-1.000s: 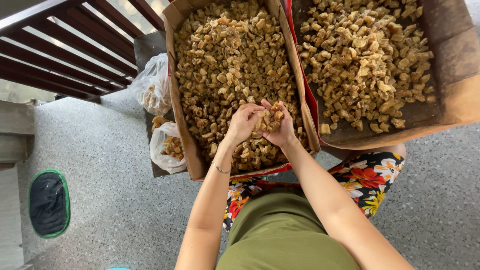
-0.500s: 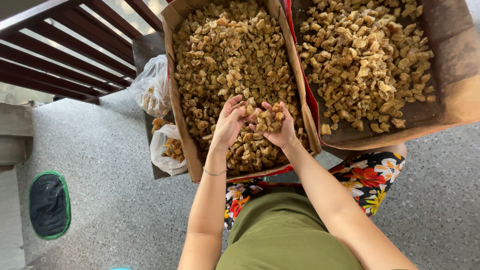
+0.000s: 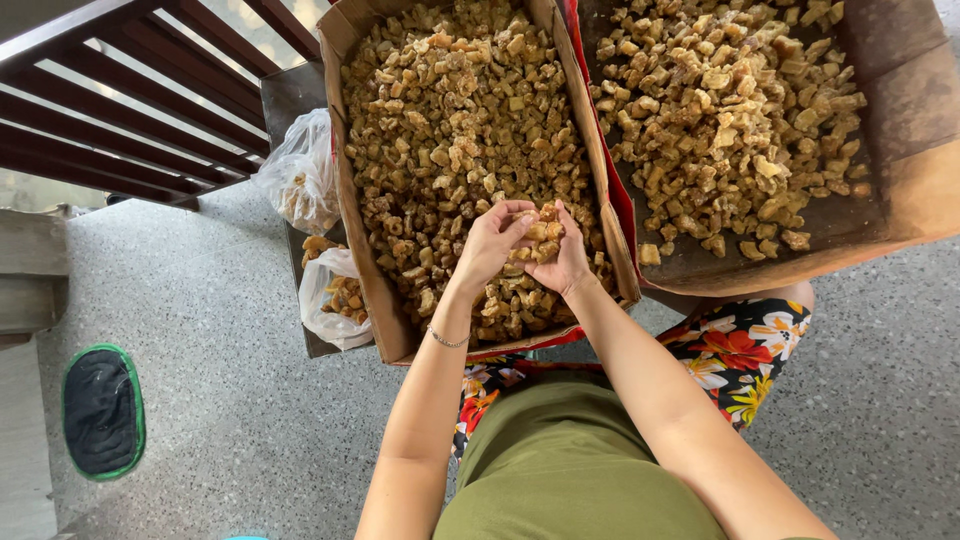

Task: The person repeatedly scoops dried fruit pieces from a cardboard box with both hands, inspects them, and transfers them into an adjacent container. The process continues throughout the clip with consistent hand movements and no visible change in the overall quantity of fruit in the boxes.

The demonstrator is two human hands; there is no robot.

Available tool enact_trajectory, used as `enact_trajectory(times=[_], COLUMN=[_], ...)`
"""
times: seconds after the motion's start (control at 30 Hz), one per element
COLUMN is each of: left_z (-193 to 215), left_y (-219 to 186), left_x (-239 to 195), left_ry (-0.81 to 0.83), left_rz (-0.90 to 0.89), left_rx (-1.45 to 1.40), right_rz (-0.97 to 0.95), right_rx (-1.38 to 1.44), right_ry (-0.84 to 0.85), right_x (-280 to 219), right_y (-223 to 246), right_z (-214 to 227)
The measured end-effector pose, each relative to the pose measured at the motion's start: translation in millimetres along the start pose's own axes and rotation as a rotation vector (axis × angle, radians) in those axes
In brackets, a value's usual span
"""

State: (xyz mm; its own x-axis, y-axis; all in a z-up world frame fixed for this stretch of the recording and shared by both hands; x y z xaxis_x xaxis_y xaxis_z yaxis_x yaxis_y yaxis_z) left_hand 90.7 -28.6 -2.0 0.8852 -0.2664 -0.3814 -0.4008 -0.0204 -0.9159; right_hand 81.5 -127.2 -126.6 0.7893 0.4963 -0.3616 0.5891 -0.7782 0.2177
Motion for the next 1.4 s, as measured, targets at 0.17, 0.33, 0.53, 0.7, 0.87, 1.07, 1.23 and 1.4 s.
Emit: enact_trajectory(times=[0.17,0.33,0.53,0.7,0.87,1.07,1.23,1.4], left_z=[-4,-6,-1,10,8,62,83,52], left_y=[-22,-32,-17,-22,-36,-15,43,93], left_x=[-8,-11,1,-3,-17,-25,-23,-28], left_ry=[-0.085,-0.109,-0.096,-0.183,-0.132,-0.256,-0.228,-0.205], left_rz=[0.067,-0.017,-0.066,-0.212,-0.12,0.017,0.109,0.107], left_rx=[0.448,0.597,0.575,0.731,0.566,0.551,0.872,1.286], right_rz=[-0.004,-0.01,-0.048,-0.026,-0.026,0.028,0.117,0.344], right_rx=[-0.071,-0.117,-0.06,-0.034,0.008,0.067,0.246,0.079], right_ry=[-0.05,0.008,0.097,0.185,0.205,0.247,0.269,0.244], right_x=[-6,-10,-14,-14,-16,-14,-18,-50], right_y=[3,3,1,1,2,5,25,121], right_z=[-10,-16,-27,-29,-31,-36,-57,-79])
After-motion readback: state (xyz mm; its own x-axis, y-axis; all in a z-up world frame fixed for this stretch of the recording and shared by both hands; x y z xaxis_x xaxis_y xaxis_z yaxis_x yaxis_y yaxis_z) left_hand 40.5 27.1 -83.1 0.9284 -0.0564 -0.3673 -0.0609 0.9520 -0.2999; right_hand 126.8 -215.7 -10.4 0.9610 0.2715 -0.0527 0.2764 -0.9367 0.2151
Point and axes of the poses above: each hand's wrist, its own x-axis towards the middle knuckle, its own z-axis out of the back of the hand, y = z × x, the point moved 7 cm from there along x, towards the middle knuckle, and after that the axes turned 5 degrees about y, right-handed, at the moved point
